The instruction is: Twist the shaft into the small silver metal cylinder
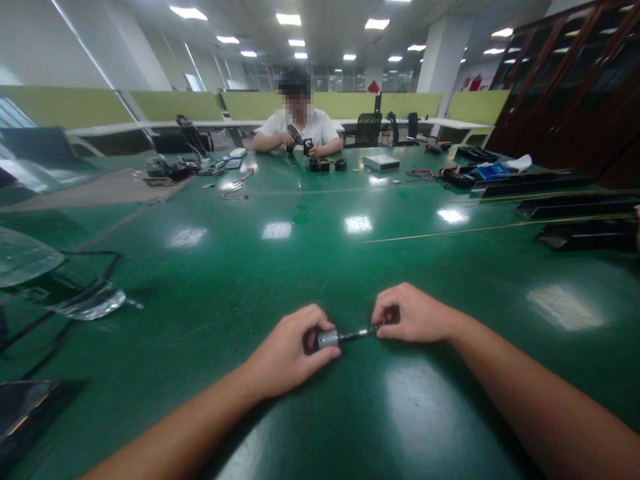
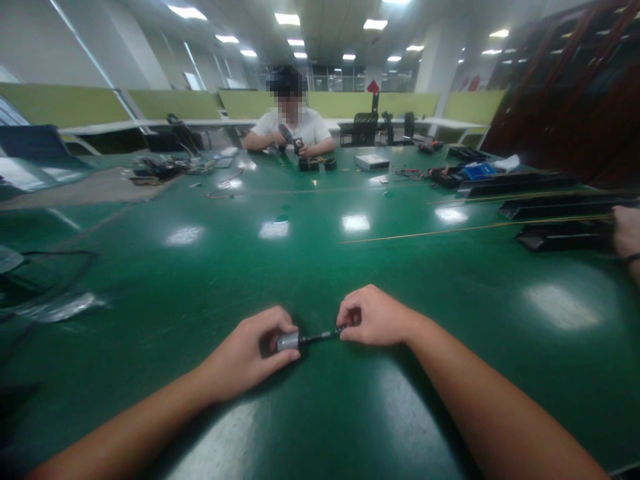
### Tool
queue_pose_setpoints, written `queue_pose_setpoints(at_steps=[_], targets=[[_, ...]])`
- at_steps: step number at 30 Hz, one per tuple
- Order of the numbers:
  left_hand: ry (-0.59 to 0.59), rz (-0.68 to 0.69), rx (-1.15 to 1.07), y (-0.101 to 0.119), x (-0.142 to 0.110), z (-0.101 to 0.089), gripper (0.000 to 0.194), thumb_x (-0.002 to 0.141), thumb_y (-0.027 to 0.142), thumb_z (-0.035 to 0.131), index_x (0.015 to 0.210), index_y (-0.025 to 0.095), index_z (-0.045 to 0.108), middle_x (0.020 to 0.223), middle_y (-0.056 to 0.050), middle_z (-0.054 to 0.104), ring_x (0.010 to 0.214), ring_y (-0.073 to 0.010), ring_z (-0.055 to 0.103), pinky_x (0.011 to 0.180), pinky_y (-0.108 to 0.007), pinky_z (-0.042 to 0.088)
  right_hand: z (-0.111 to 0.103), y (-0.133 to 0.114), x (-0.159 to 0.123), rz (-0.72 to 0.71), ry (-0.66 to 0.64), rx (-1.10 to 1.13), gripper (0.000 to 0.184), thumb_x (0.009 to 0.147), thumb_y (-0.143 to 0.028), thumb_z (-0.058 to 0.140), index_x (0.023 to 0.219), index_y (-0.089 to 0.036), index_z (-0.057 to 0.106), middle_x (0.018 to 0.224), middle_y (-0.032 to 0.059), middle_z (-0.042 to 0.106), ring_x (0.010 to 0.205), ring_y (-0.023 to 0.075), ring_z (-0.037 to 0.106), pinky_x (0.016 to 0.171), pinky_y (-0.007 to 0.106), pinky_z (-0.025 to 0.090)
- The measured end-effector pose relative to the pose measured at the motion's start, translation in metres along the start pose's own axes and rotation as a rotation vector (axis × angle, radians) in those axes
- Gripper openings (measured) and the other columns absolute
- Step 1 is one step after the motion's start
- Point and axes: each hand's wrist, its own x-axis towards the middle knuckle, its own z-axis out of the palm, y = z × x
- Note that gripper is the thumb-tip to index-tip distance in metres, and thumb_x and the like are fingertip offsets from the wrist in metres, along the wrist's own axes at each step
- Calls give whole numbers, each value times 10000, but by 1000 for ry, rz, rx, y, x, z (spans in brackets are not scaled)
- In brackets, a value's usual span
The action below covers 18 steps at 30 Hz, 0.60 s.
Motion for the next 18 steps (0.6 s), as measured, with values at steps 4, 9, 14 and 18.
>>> queue_pose_setpoints(at_steps=[4,9,14,18], targets=[[23,18,13,0,1,2,146,806,260,661,880,180,564,788,0,546,676,-140,503,623,-246,381,15,-7,6,-57,34,11,88,741,-218,723,810,-164,729,758,21,689,683,132,614,647,244,462],[83,33,36,-2,1,4,161,765,197,683,854,178,550,841,-14,559,748,-157,527,667,-259,395,36,-13,17,-135,167,-46,64,750,-204,741,804,-171,732,783,32,709,774,161,625,728,276,439],[59,22,22,0,3,6,170,782,240,684,912,181,593,868,-27,600,763,-164,547,686,-269,422,42,-14,19,-157,163,-31,97,790,-270,733,860,-202,738,827,20,728,805,156,640,770,286,421],[74,33,13,3,3,4,148,816,275,660,913,175,609,858,-34,607,762,-165,552,693,-272,434,47,-19,19,-149,199,-68,82,799,-274,718,844,-207,736,830,20,733,815,167,635,773,295,416]])
